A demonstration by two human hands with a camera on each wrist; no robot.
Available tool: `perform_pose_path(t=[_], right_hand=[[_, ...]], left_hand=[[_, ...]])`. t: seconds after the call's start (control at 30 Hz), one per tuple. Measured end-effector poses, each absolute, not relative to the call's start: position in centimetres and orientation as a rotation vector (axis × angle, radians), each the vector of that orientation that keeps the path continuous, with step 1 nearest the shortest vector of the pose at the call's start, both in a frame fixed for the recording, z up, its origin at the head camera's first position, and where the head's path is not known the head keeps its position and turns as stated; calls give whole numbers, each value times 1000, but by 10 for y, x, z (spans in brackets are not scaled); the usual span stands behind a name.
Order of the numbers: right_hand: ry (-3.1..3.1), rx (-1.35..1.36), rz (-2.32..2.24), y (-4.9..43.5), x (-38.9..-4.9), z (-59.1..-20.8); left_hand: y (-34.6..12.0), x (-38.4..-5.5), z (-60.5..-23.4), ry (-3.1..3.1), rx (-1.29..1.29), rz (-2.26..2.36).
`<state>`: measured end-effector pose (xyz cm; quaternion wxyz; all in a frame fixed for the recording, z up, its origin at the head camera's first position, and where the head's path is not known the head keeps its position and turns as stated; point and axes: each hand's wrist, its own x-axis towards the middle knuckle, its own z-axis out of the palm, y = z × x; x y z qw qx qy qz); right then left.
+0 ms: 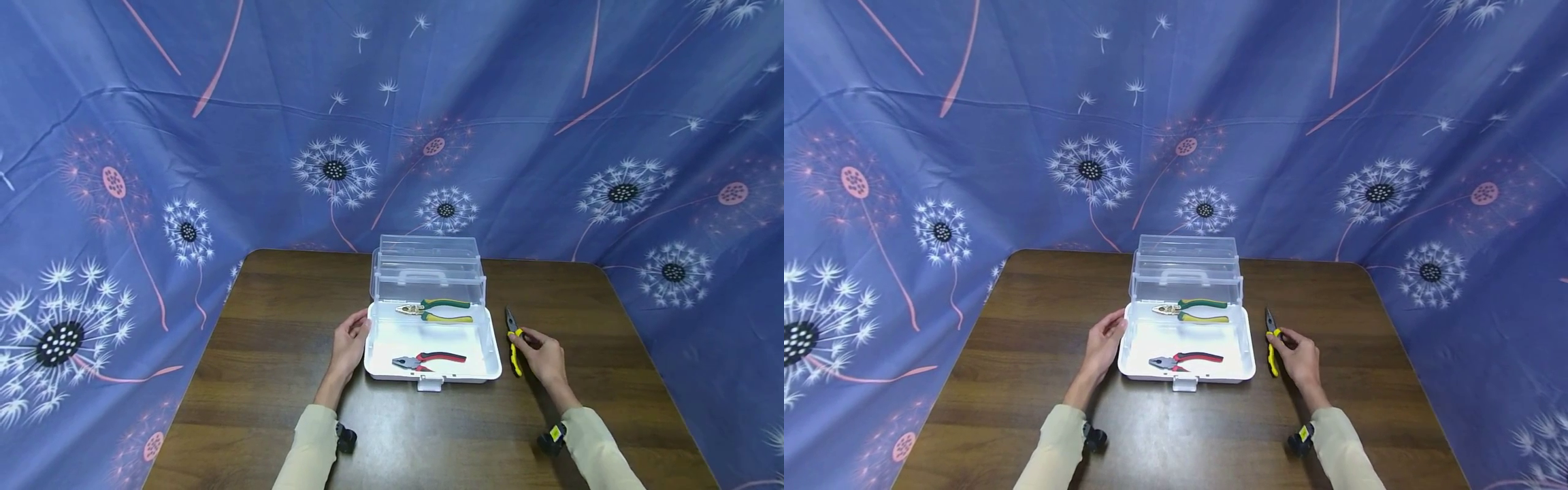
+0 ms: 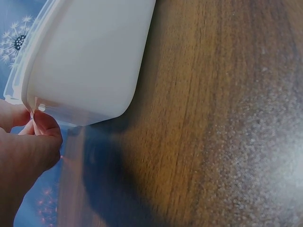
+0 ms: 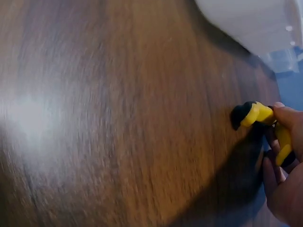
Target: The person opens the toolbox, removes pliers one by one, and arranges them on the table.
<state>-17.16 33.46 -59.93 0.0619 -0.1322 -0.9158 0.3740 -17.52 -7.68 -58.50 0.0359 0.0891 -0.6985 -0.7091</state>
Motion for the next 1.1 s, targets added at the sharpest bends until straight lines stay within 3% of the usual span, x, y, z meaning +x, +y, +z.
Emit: perform_pose_path(t=[0.6,1.1], right_hand=[[-2726,-247,1032,338,-166,-591],[-2729,-203,1131,330,-181,-555]], left_hand=[[-76,-177,-587,-2135,292,-2204],[-77,-172,-570,-2133,255,-2234]])
